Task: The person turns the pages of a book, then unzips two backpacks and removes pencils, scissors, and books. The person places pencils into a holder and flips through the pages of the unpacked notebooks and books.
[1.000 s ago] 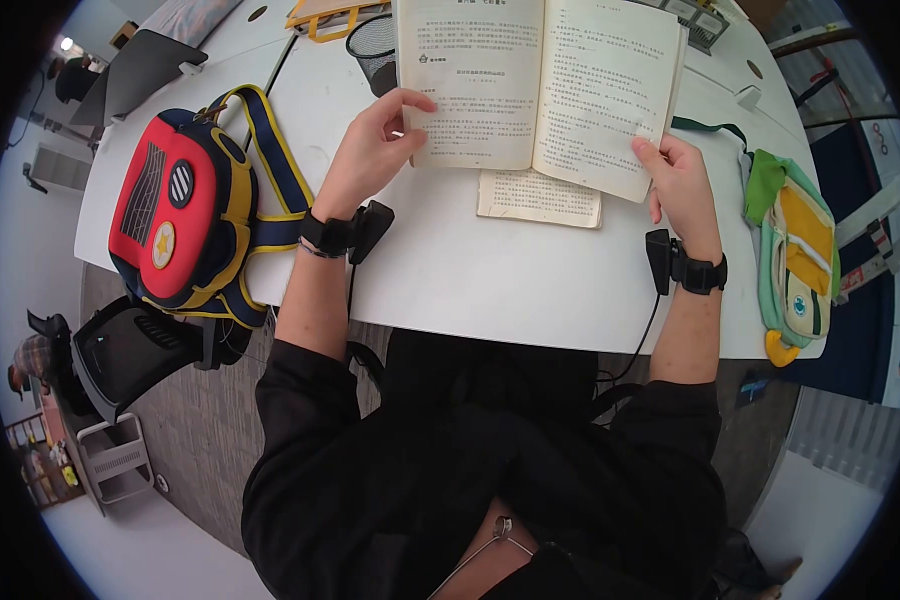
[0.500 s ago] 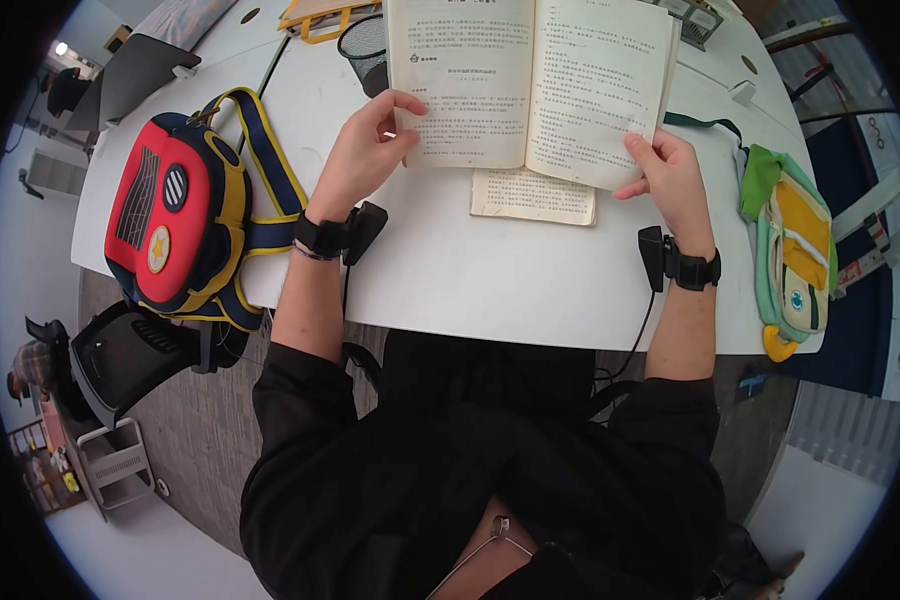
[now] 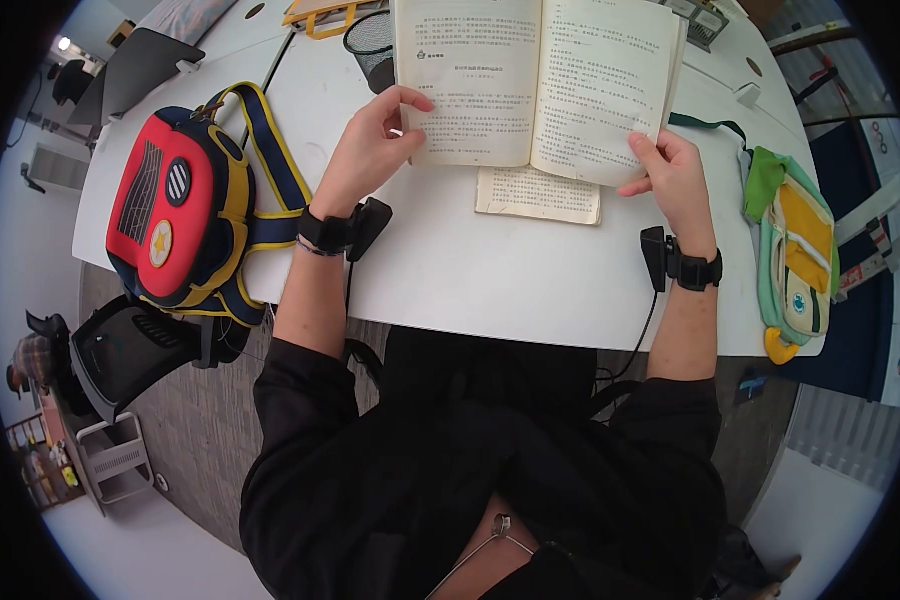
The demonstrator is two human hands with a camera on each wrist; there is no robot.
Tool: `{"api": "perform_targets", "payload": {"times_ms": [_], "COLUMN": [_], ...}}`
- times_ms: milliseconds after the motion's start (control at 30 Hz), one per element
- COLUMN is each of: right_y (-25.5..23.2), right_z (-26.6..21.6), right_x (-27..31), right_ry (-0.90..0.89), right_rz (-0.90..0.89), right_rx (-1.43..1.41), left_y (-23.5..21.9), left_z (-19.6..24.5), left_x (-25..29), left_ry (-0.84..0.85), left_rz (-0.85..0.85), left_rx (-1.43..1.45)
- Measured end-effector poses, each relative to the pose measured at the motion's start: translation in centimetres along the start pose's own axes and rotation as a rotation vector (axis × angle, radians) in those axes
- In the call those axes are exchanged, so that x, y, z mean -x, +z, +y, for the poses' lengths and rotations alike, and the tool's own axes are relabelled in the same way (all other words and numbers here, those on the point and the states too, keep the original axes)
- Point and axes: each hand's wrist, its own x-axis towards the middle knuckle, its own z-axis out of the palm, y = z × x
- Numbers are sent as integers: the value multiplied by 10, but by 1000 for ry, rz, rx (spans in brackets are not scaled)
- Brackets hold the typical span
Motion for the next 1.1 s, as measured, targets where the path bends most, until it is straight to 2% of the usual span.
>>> {"api": "perform_targets", "payload": {"times_ms": [1100], "right_y": [0], "right_z": [4], "right_x": [-1], "right_ry": [-35], "right_rz": [-2], "right_rx": [14], "left_y": [0], "left_z": [-2], "left_x": [0], "left_ry": [6], "left_rz": [-6], "left_rx": [3]}}
